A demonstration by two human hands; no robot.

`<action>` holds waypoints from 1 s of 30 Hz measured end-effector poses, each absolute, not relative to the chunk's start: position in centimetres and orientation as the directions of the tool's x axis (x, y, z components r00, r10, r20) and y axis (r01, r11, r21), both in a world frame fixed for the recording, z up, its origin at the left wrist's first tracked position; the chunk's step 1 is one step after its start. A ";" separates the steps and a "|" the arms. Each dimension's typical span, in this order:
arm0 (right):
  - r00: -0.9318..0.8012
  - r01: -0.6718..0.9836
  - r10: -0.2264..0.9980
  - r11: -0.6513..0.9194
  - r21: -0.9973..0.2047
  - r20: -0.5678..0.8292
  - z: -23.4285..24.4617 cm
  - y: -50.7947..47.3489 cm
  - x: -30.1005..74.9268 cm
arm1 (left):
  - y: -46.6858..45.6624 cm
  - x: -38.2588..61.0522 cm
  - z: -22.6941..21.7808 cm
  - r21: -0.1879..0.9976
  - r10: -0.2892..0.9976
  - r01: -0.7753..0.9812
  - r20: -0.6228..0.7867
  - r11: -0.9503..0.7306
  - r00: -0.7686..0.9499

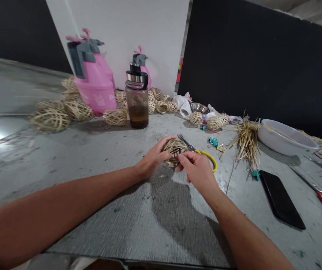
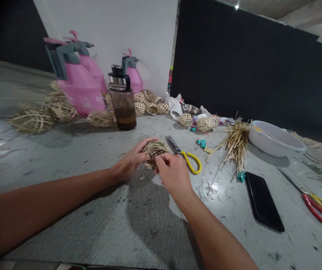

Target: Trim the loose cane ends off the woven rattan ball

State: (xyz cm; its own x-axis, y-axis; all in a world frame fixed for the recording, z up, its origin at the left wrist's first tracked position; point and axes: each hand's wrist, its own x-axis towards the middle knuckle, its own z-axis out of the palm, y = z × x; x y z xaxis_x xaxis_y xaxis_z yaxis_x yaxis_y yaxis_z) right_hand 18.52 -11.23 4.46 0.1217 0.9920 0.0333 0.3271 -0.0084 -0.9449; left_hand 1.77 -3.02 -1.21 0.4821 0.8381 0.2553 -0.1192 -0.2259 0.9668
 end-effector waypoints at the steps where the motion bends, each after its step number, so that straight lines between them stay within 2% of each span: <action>1: 0.147 0.380 0.986 0.020 -0.925 0.081 4.9 -11.2 19.0 | -2.7 1.7 -1.5 0.965 0.837 -0.157 0.262 -0.212 0.480; 3: 0.205 0.408 0.968 0.052 -0.911 0.147 5.5 -11.2 19.8 | -2.2 1.5 -1.9 0.961 0.842 -0.204 0.264 -0.188 0.470; 5: 0.203 0.349 0.973 0.031 -0.937 0.108 5.6 -11.2 19.8 | -1.9 1.5 -2.0 0.959 0.842 -0.210 0.268 -0.188 0.469; 8: 0.141 0.239 0.990 -0.015 -0.971 0.020 4.9 -11.3 18.5 | -2.3 1.5 -1.5 0.959 0.830 -0.130 0.283 -0.252 0.480; 12: 0.113 0.085 0.993 -0.038 -0.996 -0.028 3.4 -11.2 16.7 | -3.7 1.7 -0.4 0.938 0.831 0.047 0.281 -0.344 0.480; 17: 0.183 -0.072 0.980 -0.068 -0.995 -0.080 3.2 -11.1 16.0 | -4.4 2.2 0.1 0.947 0.843 0.070 0.244 -0.314 0.480; 22: 0.285 -0.080 0.949 -0.116 -0.990 -0.134 3.9 -11.2 16.0 | -4.7 2.2 0.4 0.926 0.825 0.084 0.284 -0.368 0.488; 26: 0.264 -0.091 0.953 -0.126 -0.988 -0.146 3.9 -11.2 16.3 | -4.8 1.9 0.5 0.909 0.807 0.074 0.324 -0.411 0.494; 30: 0.229 -0.066 0.962 -0.137 -0.988 -0.149 3.5 -11.2 16.4 | -4.5 1.7 0.3 0.922 0.821 0.074 0.300 -0.380 0.486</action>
